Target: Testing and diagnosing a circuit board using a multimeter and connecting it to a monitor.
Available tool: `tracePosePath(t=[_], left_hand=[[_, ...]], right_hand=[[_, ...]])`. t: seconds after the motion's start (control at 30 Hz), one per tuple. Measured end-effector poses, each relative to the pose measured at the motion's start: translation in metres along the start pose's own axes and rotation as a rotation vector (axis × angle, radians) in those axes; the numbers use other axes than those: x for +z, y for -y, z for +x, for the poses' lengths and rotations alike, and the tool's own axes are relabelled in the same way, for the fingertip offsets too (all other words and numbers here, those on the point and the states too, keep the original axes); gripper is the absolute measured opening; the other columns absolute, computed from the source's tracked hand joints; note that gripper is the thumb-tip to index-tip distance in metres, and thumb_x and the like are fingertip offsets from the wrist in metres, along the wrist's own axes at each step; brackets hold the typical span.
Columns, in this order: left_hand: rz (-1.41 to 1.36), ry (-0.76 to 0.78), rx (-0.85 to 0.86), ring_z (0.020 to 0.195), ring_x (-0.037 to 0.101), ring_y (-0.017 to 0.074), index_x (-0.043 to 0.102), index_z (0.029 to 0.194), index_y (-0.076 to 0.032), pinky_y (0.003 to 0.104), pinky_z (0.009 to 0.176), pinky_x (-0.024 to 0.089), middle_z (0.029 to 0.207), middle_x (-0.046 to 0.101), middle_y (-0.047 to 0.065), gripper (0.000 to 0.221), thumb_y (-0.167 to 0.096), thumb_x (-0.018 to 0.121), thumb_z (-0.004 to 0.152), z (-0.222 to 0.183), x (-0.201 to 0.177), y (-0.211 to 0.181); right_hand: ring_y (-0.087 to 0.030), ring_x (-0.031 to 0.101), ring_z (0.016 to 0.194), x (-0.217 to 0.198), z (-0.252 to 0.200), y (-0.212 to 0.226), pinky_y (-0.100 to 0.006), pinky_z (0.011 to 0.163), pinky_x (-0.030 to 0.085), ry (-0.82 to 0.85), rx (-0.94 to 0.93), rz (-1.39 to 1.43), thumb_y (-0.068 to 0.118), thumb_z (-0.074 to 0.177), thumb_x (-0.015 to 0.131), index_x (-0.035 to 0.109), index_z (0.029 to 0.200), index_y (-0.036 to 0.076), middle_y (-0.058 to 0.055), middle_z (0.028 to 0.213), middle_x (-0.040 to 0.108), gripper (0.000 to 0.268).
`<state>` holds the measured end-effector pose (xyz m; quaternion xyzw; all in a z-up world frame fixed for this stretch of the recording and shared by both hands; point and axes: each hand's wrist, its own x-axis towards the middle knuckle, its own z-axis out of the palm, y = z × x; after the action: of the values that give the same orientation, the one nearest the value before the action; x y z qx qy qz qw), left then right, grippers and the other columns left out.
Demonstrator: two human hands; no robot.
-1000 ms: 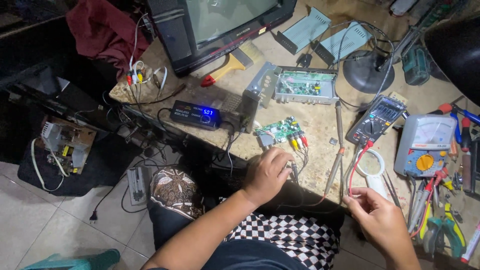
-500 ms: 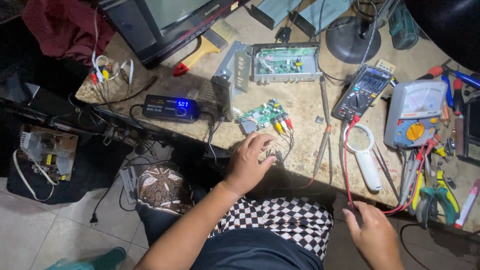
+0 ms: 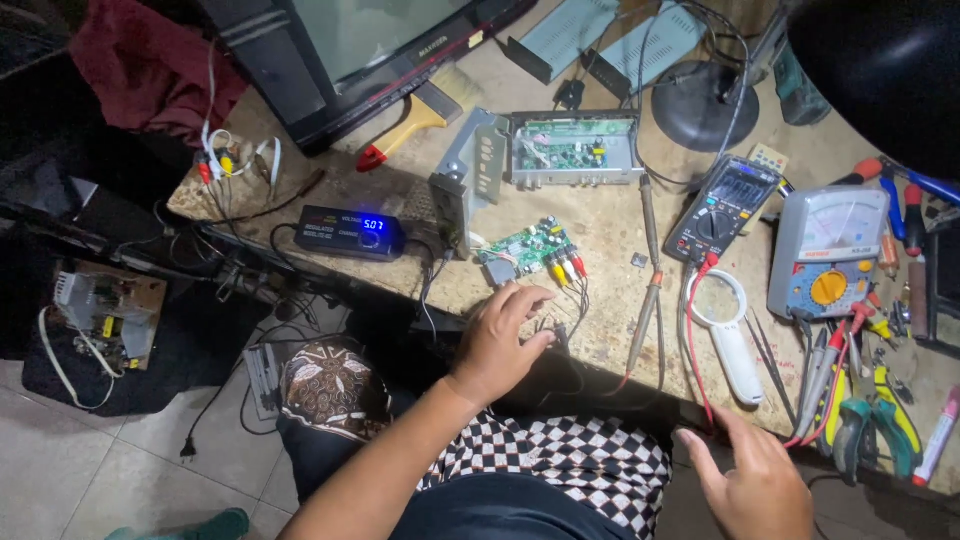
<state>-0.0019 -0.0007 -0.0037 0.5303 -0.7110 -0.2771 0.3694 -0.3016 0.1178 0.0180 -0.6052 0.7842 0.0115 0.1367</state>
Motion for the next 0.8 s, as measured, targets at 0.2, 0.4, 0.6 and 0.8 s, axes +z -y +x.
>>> tracePosePath(t=[0.2, 0.4, 0.6, 0.8], left_hand=[[0.034, -0.072, 0.081, 0.096, 0.067, 0.0224, 0.065, 0.120, -0.013, 0.038, 0.091, 0.054, 0.108, 0.068, 0.005, 0.048, -0.014, 0.088, 0.077, -0.002, 0.002, 0.002], [0.018, -0.107, 0.150, 0.088, 0.070, 0.0228, 0.064, 0.116, -0.014, 0.039, 0.083, 0.054, 0.091, 0.075, 0.002, 0.045, -0.009, 0.086, 0.078, -0.003, 0.005, 0.000], [-0.083, -0.091, 0.138, 0.074, 0.075, 0.0237, 0.059, 0.122, -0.014, 0.036, 0.062, 0.059, 0.096, 0.076, 0.006, 0.042, -0.011, 0.080, 0.086, -0.005, 0.004, -0.021], [-0.191, -0.009, 0.115, 0.073, 0.075, 0.0194, 0.056, 0.126, -0.011, 0.028, 0.054, 0.060, 0.101, 0.072, 0.006, 0.033, -0.010, 0.069, 0.095, 0.002, 0.012, -0.044]], right_hand=[[-0.035, 0.068, 0.106, -0.002, -0.011, 0.044, -0.042, 0.081, 0.054, -0.780, -0.394, 0.149, 0.031, 0.087, 0.088, 0.064, 0.119, 0.001, -0.019, 0.117, 0.070, 0.050], [-0.011, 0.068, 0.066, 0.013, 0.010, 0.089, -0.029, 0.065, 0.056, -0.264, -0.550, 0.442, 0.036, 0.086, 0.075, 0.070, 0.119, 0.012, -0.001, 0.100, 0.073, 0.042], [-0.011, 0.041, 0.036, -0.003, 0.022, 0.117, -0.029, 0.056, 0.051, -0.048, -0.376, 0.636, 0.040, 0.088, 0.070, 0.072, 0.124, 0.013, -0.005, 0.123, 0.077, 0.046], [-0.009, 0.061, 0.066, -0.017, 0.031, 0.110, -0.022, 0.056, 0.050, -0.047, -0.372, 0.721, 0.028, 0.092, 0.071, 0.074, 0.096, 0.011, -0.001, 0.087, 0.072, 0.017]])
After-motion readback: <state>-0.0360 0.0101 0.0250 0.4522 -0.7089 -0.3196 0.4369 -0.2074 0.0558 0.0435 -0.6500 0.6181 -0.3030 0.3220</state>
